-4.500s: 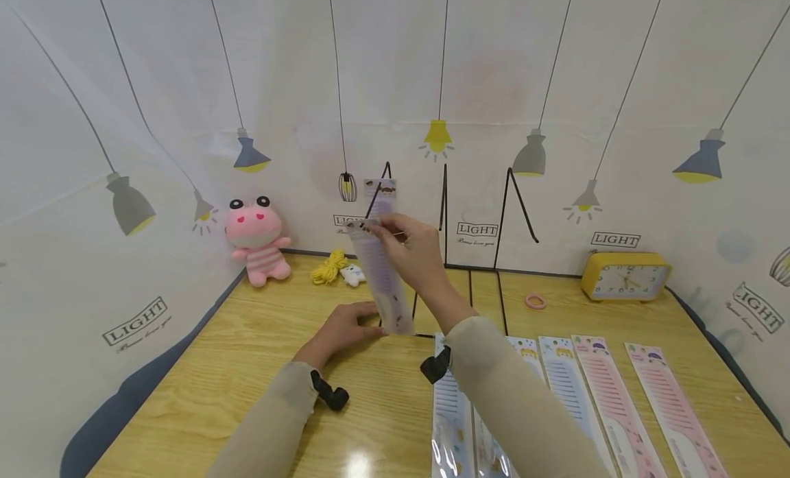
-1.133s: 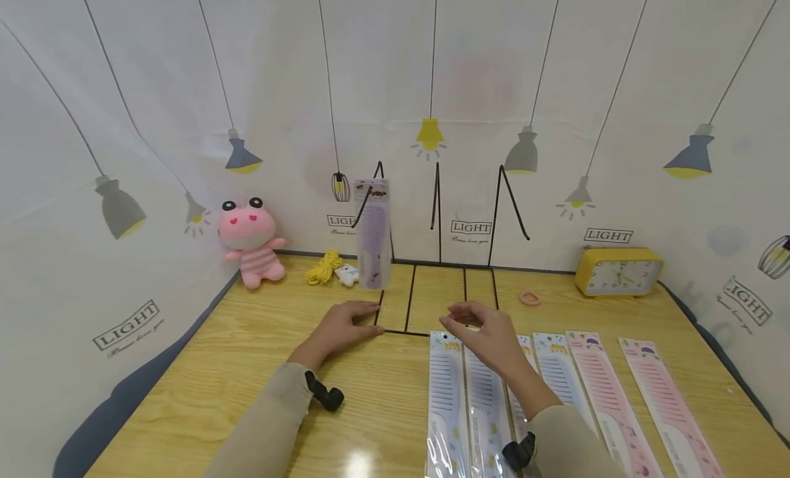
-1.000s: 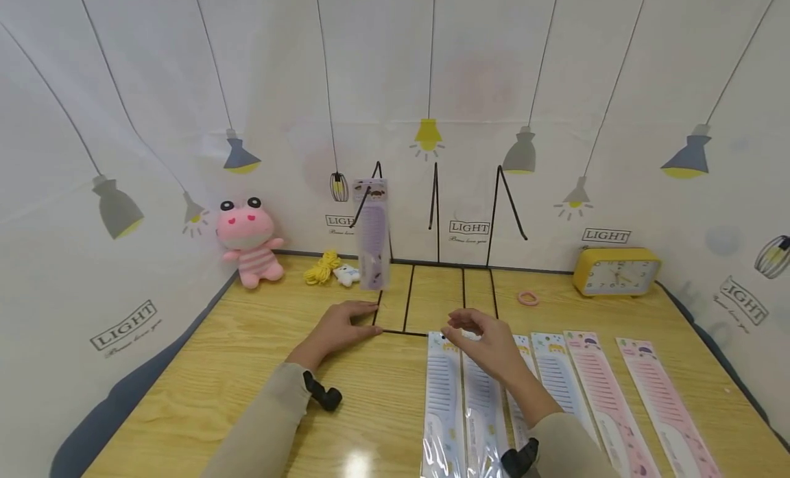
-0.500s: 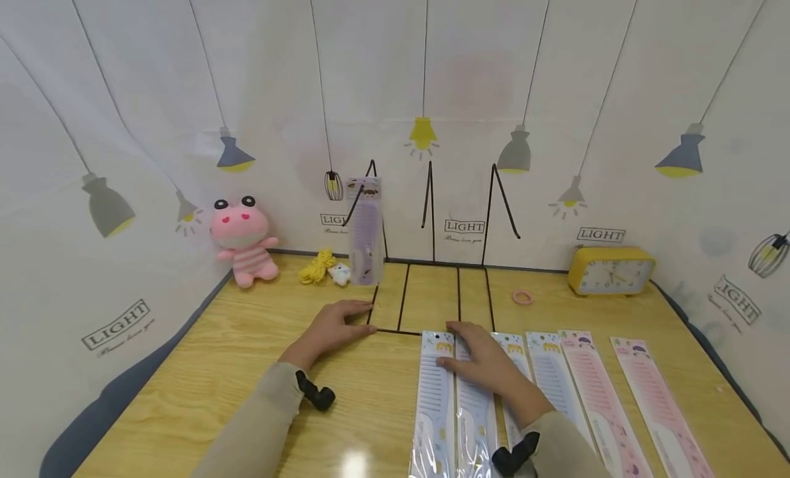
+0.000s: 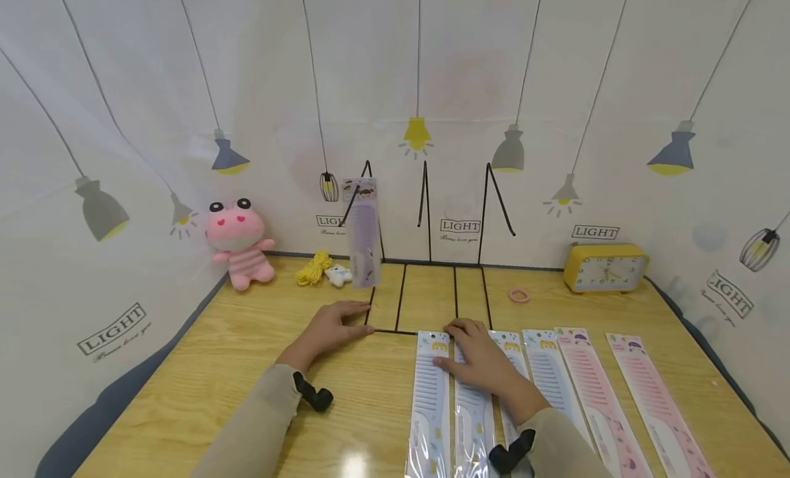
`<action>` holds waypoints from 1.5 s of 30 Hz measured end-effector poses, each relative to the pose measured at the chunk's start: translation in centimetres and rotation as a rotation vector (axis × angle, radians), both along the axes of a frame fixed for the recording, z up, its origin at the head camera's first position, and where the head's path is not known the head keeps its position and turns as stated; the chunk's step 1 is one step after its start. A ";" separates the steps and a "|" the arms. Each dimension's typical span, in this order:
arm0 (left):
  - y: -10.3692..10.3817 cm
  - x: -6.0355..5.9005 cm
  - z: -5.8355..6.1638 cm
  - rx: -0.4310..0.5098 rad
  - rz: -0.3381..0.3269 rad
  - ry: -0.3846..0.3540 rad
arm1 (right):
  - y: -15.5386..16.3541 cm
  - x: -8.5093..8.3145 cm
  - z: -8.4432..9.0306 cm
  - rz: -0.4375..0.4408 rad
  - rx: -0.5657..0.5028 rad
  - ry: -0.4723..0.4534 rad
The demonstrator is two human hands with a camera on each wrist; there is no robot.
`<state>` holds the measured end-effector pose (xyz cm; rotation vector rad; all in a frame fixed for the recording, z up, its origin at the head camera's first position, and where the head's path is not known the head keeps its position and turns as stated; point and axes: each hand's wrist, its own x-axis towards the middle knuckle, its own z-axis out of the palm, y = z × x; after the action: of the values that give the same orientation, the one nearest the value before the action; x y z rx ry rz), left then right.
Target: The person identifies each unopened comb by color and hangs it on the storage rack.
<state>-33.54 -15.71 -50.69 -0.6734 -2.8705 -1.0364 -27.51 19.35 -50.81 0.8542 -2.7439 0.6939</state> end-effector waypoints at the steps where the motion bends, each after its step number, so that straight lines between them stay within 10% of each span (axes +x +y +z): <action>1: 0.0 0.0 0.1 -0.001 0.001 -0.003 | 0.0 0.0 0.1 -0.001 -0.002 -0.001; 33: 0.0 -0.1 -0.5 0.020 0.001 -0.006 | -0.1 0.0 -0.2 0.069 -0.309 0.051; 45: -0.1 -0.4 -0.5 0.018 -0.007 0.003 | -0.5 0.1 0.8 -0.211 -0.645 -0.284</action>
<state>-33.94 -15.81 -51.22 -0.6833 -2.8553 -1.0594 -27.38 18.89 -50.00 0.3351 -2.4972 1.6217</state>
